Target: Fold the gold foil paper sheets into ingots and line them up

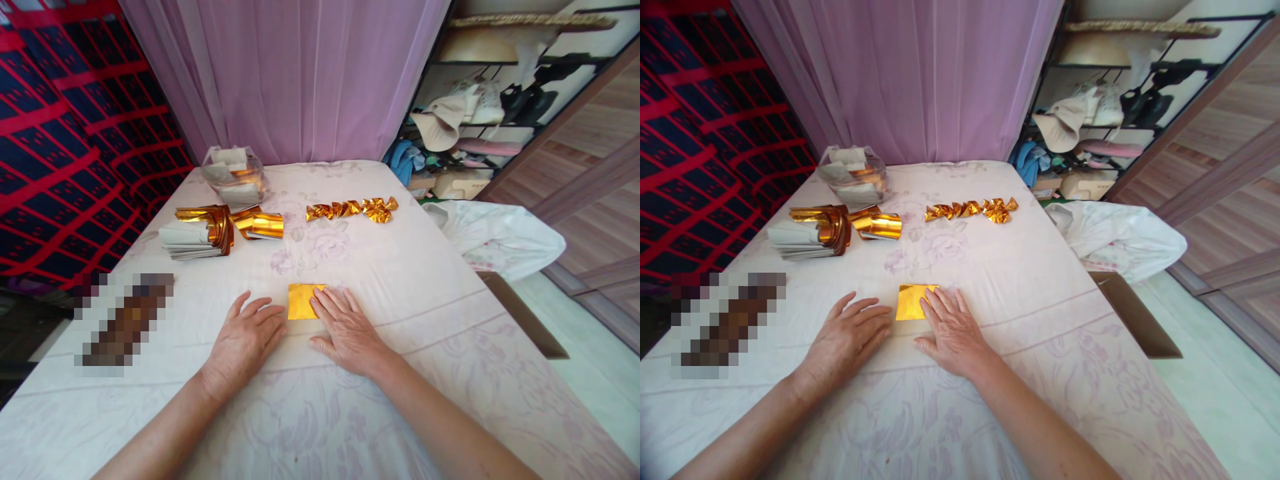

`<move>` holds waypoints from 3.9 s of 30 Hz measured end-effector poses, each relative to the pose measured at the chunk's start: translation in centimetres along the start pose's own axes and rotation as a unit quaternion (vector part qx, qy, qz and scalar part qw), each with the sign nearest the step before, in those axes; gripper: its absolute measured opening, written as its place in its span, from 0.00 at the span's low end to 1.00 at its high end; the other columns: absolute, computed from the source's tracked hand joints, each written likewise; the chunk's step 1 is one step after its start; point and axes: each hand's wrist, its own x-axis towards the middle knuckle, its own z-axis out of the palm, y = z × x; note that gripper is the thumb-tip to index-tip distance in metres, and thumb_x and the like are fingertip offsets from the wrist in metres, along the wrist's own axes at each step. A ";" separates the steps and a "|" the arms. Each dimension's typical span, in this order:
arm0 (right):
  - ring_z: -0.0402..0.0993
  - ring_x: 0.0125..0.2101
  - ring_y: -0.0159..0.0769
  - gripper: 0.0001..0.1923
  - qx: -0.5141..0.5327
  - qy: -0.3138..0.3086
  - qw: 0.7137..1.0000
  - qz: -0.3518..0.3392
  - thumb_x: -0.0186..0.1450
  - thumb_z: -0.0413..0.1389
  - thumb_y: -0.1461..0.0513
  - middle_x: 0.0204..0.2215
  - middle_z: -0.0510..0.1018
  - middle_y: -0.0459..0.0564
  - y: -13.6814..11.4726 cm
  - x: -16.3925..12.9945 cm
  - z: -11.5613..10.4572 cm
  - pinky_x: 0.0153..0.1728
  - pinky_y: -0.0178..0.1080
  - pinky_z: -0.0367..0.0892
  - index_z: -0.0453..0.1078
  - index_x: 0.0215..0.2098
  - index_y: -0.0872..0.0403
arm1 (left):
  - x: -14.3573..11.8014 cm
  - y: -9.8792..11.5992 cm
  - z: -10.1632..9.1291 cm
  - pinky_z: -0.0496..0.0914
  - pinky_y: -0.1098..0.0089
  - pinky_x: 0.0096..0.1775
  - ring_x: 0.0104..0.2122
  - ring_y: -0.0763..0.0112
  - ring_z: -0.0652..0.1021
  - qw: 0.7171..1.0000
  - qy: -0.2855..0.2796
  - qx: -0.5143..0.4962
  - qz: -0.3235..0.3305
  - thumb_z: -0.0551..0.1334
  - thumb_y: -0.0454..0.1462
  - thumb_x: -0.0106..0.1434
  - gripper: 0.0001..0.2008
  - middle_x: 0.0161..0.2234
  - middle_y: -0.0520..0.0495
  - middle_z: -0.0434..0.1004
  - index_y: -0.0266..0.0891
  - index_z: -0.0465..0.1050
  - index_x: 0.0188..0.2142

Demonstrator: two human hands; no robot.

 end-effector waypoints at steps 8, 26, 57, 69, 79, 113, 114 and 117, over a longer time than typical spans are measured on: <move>0.51 0.66 0.45 0.28 0.018 0.042 0.999 -0.013 0.69 0.52 0.57 0.65 0.61 0.57 0.3 -0.2 0.1 0.66 0.59 0.43 0.58 0.65 0.57 | 3.2 1.4 1.0 0.63 0.52 0.54 0.41 0.62 0.79 0.997 -0.060 -0.039 -0.024 0.61 0.38 0.67 0.06 0.39 0.49 0.82 0.43 0.76 0.40; 0.71 0.51 0.44 0.08 -0.011 0.170 0.983 -0.069 0.67 0.56 0.63 0.49 0.78 0.52 2.3 0.0 0.0 0.51 0.48 0.67 0.74 0.43 0.52 | 2.0 0.1 2.9 0.72 0.59 0.45 0.41 0.63 0.79 0.993 0.034 -0.110 -0.015 0.59 0.40 0.69 0.11 0.44 0.45 0.81 0.41 0.78 0.44; 0.69 0.49 0.41 0.09 0.039 0.159 0.982 0.089 0.68 0.54 0.60 0.47 0.78 0.50 2.0 1.4 -0.3 0.48 0.45 0.59 0.73 0.31 0.51 | 2.7 0.7 2.4 0.68 0.60 0.42 0.37 0.63 0.77 0.985 0.024 -0.131 -0.111 0.56 0.37 0.69 0.10 0.37 0.47 0.81 0.42 0.75 0.44; 0.69 0.44 0.40 0.09 0.030 0.170 0.979 0.106 0.67 0.57 0.59 0.42 0.78 0.49 1.9 2.1 -0.2 0.44 0.44 0.58 0.72 0.29 0.51 | 2.3 1.2 2.2 0.71 0.59 0.45 0.42 0.61 0.76 0.993 0.054 -0.073 -0.075 0.56 0.35 0.69 0.12 0.44 0.42 0.78 0.39 0.75 0.48; 0.69 0.45 0.40 0.09 0.018 0.187 0.977 0.097 0.67 0.57 0.59 0.42 0.78 0.48 2.0 1.8 0.1 0.45 0.44 0.58 0.71 0.28 0.51 | 1.5 4.8 2.5 0.63 0.52 0.55 0.56 0.55 0.72 1.000 0.016 -0.001 -0.021 0.53 0.39 0.72 0.17 0.56 0.45 0.74 0.38 0.71 0.55; 0.70 0.42 0.39 0.08 0.013 0.210 0.974 0.088 0.62 0.60 0.63 0.41 0.78 0.47 1.8 1.9 0.3 0.43 0.43 0.59 0.67 0.27 0.51 | 1.3 6.2 2.4 0.63 0.52 0.55 0.55 0.55 0.71 0.996 -0.051 0.034 -0.065 0.54 0.44 0.70 0.23 0.57 0.42 0.73 0.35 0.67 0.59; 0.70 0.42 0.39 0.08 0.013 0.211 0.973 0.089 0.62 0.60 0.63 0.41 0.79 0.47 1.8 1.9 0.3 0.43 0.43 0.59 0.67 0.26 0.51 | 1.2 6.2 2.4 0.63 0.52 0.55 0.55 0.55 0.71 0.996 -0.054 0.037 -0.066 0.54 0.44 0.70 0.23 0.57 0.42 0.73 0.35 0.67 0.59; 0.71 0.43 0.39 0.08 0.018 0.213 0.973 0.089 0.62 0.60 0.63 0.41 0.78 0.47 1.8 1.9 0.3 0.44 0.43 0.59 0.67 0.27 0.51 | 1.2 6.3 2.4 0.63 0.51 0.55 0.56 0.55 0.71 0.995 -0.057 0.041 -0.071 0.53 0.44 0.71 0.22 0.57 0.43 0.73 0.36 0.67 0.59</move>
